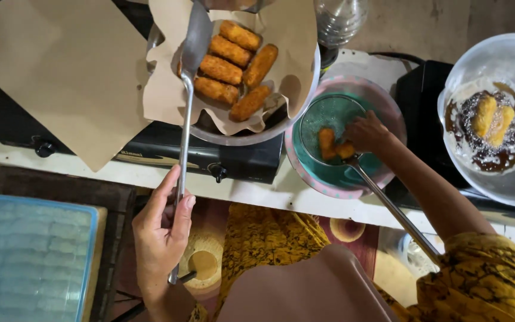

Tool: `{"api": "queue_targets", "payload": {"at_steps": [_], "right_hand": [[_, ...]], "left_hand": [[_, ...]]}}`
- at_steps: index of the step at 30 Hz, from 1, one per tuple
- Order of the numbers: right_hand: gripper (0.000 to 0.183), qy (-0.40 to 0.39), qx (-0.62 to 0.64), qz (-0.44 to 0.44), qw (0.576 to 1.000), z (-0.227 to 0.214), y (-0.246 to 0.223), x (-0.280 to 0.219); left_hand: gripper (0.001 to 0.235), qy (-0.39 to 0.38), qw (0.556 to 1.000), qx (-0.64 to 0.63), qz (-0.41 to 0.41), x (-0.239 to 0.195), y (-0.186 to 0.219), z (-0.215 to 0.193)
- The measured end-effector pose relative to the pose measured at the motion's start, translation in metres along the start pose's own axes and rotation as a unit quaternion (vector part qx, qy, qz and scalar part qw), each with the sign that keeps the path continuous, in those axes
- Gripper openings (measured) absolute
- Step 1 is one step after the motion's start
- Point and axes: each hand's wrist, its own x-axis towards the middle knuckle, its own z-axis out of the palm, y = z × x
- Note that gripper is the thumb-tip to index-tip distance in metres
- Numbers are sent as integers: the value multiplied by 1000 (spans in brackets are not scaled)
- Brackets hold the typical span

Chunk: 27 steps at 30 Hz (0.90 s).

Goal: Frying snacks in a wok and transferring them to a serving container

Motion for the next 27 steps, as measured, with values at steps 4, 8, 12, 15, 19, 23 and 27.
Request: {"api": "queue_targets", "payload": {"at_steps": [4,8,12,15,19,23,27], "right_hand": [[19,21,100,39,994,-48,15,-20],[52,14,196,107,975,-168,37,-60],[40,228,323,5,919,-253,65,-79],[49,158,343,58,924,-340,53,-61],[39,322,201,-102,919,-359,49,31],[52,372,83,-85,920,-347,38,143],[65,393,-53,-48,917,-299,34,241]], "left_hand": [[46,3,1000,4,14,2,0,-1],[44,10,1000,-24,-3,5,1,-1],[44,22,999,-33,17,10,0,-2],[46,19,999,-37,19,12,-5,-3],[46,12,998,-60,-6,10,-2,-10],[48,42,996,-34,-75,2,-4,-14],[48,79,994,4,-74,-13,-13,-20]]}}
